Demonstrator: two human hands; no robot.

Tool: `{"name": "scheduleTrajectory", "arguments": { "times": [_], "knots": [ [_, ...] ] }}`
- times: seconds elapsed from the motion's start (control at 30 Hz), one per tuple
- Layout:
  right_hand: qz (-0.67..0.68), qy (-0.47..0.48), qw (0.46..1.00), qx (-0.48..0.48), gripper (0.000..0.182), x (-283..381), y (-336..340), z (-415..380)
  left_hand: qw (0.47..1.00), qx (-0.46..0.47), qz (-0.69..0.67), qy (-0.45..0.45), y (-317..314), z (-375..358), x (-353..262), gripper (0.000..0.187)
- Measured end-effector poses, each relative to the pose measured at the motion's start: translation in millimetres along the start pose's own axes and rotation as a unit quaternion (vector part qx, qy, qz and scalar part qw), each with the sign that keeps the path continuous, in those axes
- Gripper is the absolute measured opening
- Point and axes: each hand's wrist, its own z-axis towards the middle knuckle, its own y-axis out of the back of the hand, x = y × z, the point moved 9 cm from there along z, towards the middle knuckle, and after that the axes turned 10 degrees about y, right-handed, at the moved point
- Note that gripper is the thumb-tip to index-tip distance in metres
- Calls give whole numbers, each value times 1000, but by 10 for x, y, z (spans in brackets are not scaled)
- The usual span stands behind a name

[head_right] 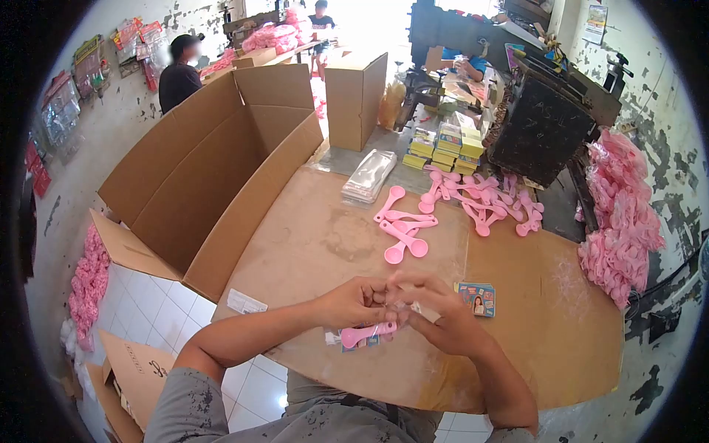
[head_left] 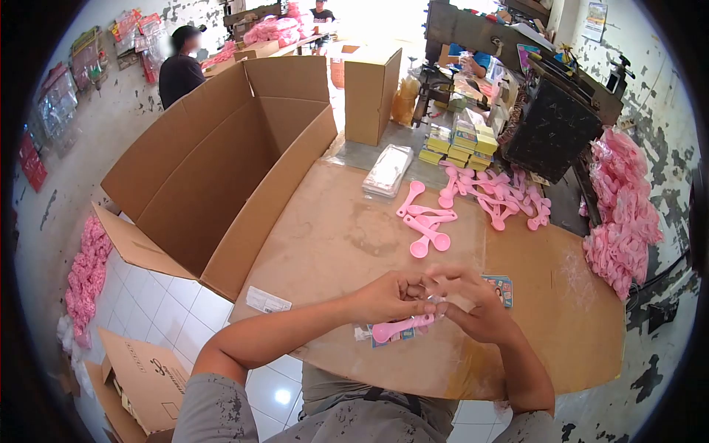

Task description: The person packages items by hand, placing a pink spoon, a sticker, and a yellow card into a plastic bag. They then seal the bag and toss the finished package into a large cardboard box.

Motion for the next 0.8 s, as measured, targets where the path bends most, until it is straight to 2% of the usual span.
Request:
{"name": "scheduleTrajectory", "arguments": {
  "times": [0.03, 0.13, 0.17, 0.23, 0.27, 0.3, 0.33, 0.37, 0.47, 0.57, 0.67, 0.73, 0.8],
  "knots": [
    [-10, 5, 998, 60, 11, 16, -75, -5, 1000, 12, 5, -9, -23, 7, 11, 31],
    [28, 17, 998, 54, 9, 32, -31, 15, 999, 44, -10, -28, -54, 10, 7, 37],
    [52, 26, 998, 27, 9, 95, 51, 45, 998, 53, -21, -33, -64, 4, -1, 39],
    [100, 43, 994, -30, 10, 349, 262, 134, 996, -25, 32, -81, -27, -36, -157, 49],
    [-36, 71, 997, 18, 10, 560, 256, 204, 991, -64, 57, -105, -8, -66, -222, 54],
    [-173, 98, 978, 66, 11, 777, 232, 284, 987, -71, 91, -111, -14, -82, -234, 57],
    [-306, 125, 937, 112, 11, 894, 176, 318, 982, -77, 126, -116, -12, -107, -251, 59],
    [-312, 112, 939, 97, 11, 904, 202, 321, 976, -83, 162, -121, -11, -133, -267, 62],
    [-314, 67, 946, 53, 13, 877, 261, 273, 928, -85, 308, -193, -225, -307, -460, 50],
    [-283, 26, 959, 11, 13, 758, 248, 215, 916, -92, 315, -230, -347, -360, -542, 46],
    [-266, 15, 964, -12, 13, 702, 231, 229, 926, -129, 240, -261, -284, -338, -535, 39],
    [-263, 12, 965, -10, 13, 674, 209, 245, 930, -130, 241, -246, -218, -321, -514, 39],
    [-274, 31, 959, -63, 13, 651, 282, 267, 942, -143, 224, -205, -133, -292, -473, 38]
  ]
}}
